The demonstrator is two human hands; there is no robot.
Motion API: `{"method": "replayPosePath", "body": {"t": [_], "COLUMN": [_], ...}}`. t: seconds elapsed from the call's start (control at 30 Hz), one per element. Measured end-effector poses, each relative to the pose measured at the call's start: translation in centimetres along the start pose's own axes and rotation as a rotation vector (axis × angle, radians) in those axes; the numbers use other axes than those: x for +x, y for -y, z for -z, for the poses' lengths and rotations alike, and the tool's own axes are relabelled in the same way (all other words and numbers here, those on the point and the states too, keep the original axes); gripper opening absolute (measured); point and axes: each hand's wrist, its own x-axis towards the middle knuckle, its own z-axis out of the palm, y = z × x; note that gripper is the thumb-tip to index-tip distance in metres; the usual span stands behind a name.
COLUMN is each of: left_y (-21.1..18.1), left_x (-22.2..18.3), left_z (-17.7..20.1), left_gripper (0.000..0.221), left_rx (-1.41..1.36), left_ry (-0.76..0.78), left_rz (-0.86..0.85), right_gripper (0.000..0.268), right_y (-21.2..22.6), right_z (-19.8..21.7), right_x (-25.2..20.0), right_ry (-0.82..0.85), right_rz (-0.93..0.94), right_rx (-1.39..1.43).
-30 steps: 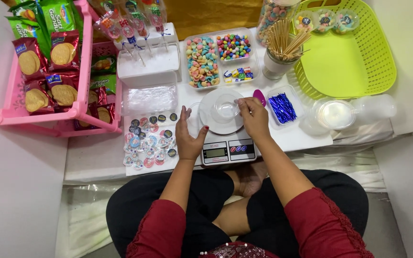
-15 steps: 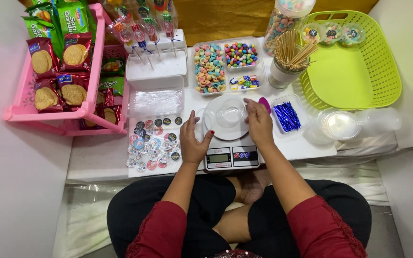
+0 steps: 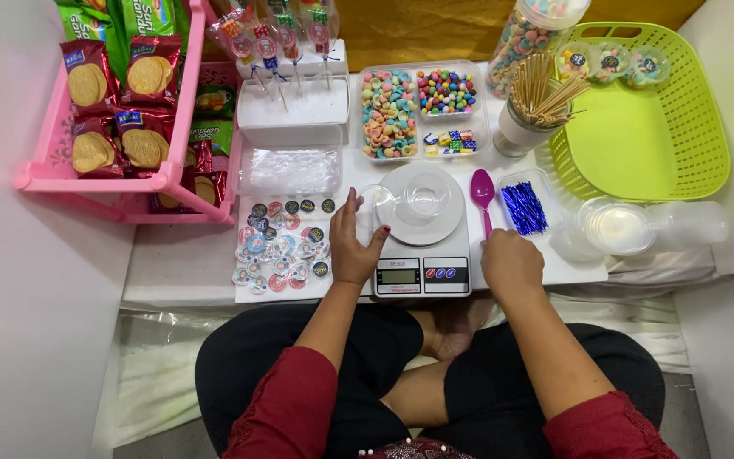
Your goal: Packaging small candies into a container using a spoon and weighing them on a digital scale
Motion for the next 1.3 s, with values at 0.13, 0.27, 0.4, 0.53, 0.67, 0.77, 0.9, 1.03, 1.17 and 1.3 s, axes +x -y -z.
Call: {"method": "replayPosePath", "body": {"t": [0.13, 0.27, 0.4, 0.53, 0.67, 0.77, 0.9, 1.03, 1.17, 1.3], "left_y": [0.5, 0.6, 0.5, 0.9, 0.9, 1.0, 0.9, 1.1, 0.8, 0.4], "left_x": [-0.1, -0.1, -0.2, -0.3, -0.1, -0.3, -0.2, -0.6, 0.1, -0.1], "left_z": [-0.2, -0.2, -0.2, -0.3, -0.4, -0.5, -0.4, -0.6, -0.5, -0.2], "left_gripper": [0.088, 0.087, 0.085, 0.087, 0.087, 0.088, 0.088, 0.089, 0.088, 0.088], "left_rx": [0.006, 0.028, 0.043, 0.050, 0.053, 0.052, 0.063, 0.076, 0.066, 0.058], "left_ry": [-0.013, 0.000, 0.015, 0.011, 0.020, 0.028, 0.018, 0.011, 0.019, 0.019], "left_rz": [-0.011, -0.004, 0.008, 0.015, 0.019, 0.018, 0.019, 0.014, -0.003, 0.007], "right_gripper": [0.028, 0.028, 0.009, 0.016, 0.014, 0.012, 0.014, 0.012, 0.012, 0.011], "right_y": [0.9, 1.6, 0.9, 1.0, 1.4, 2.0, 5.1, 6.8, 8.3, 9.7], "right_z": [3.2, 8.3, 9.5, 9.6, 8.9, 8.6, 10.6, 9.1, 9.4, 9.2], "right_x": [-0.6, -2.4, -2.9, -1.7, 0.9, 2.9, 3.5, 5.6, 7.5, 8.0], "right_ry": [-0.010, -0.043, -0.508, -0.523, -0.475, -0.473, -0.567, -0.545, -0.567, -0.561], "right_rz": [-0.052, -0.098, 0.060, 0.030, 0.012, 0.004, 0.047, 0.065, 0.068, 0.063], "right_rx": [0.087, 0.188, 0.313, 0.811, 1.361, 1.579, 1.590, 1.580, 1.611, 1.615]}}
